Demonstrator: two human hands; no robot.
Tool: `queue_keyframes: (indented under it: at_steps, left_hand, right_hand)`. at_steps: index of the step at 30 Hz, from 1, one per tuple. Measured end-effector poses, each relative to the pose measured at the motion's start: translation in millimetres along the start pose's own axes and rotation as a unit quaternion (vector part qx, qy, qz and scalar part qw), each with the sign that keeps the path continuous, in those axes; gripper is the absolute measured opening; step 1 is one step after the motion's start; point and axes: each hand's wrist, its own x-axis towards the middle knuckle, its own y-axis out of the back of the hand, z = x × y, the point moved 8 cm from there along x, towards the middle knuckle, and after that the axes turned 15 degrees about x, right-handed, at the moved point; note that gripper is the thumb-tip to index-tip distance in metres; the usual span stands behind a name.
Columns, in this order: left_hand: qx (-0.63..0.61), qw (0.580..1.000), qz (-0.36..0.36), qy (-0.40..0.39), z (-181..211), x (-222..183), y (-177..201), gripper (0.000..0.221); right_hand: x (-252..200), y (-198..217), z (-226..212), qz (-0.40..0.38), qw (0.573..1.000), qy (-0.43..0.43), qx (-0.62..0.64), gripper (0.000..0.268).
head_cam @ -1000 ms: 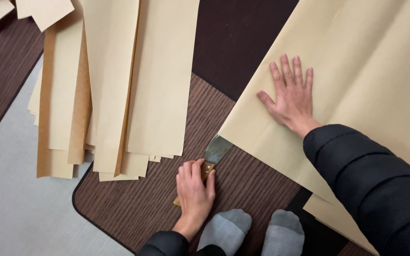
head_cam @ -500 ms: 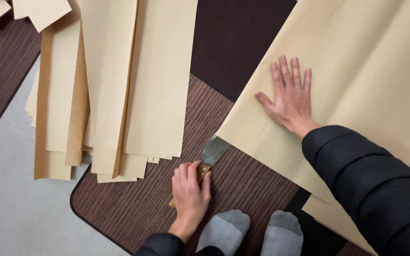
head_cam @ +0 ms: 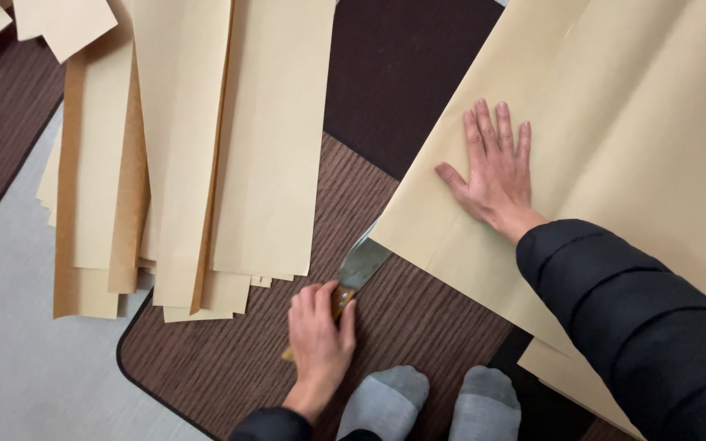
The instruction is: Cutting and folding large sheets of brown packaging paper into smaller pieces using a knife on the floor.
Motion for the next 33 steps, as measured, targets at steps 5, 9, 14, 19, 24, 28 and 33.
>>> queue_keyframes:
  at_steps: [5,9,14,19,24,28,33]
  left_hand:
    - [-0.007,1.0,0.007,-0.004,-4.3,-2.0,5.2,0.043]
    - [-0.008,1.0,-0.005,0.018,-12.6,-12.0,5.9,0.046]
    - [-0.004,1.0,0.003,0.007,4.1,13.4,2.6,0.044]
    - [-0.011,1.0,0.009,-0.005,6.4,16.6,8.8,0.043]
    - [-0.016,1.0,-0.01,0.021,-6.7,-0.8,6.1,0.045]
    - [-0.009,1.0,-0.008,0.019,1.5,13.7,4.7,0.043]
    - [-0.037,0.999,0.028,-0.001,17.9,39.1,12.4,0.042]
  right_hand:
    - [1.0,-4.3,5.1,-0.003,1.0,-0.004,-0.006,0.108]
    - [1.9,-4.5,6.8,0.001,1.0,-0.002,-0.007,0.105]
    - [1.2,-1.8,3.8,0.001,1.0,-0.003,-0.002,0.107]
    - [2.1,-3.3,5.4,-0.007,1.0,-0.008,-0.005,0.108]
    - [1.1,-3.1,4.2,-0.008,1.0,-0.01,-0.007,0.109]
    - [1.5,-4.2,4.9,-0.004,1.0,-0.006,-0.01,0.11]
    - [1.5,-6.1,7.5,0.0,1.0,-0.004,-0.012,0.109]
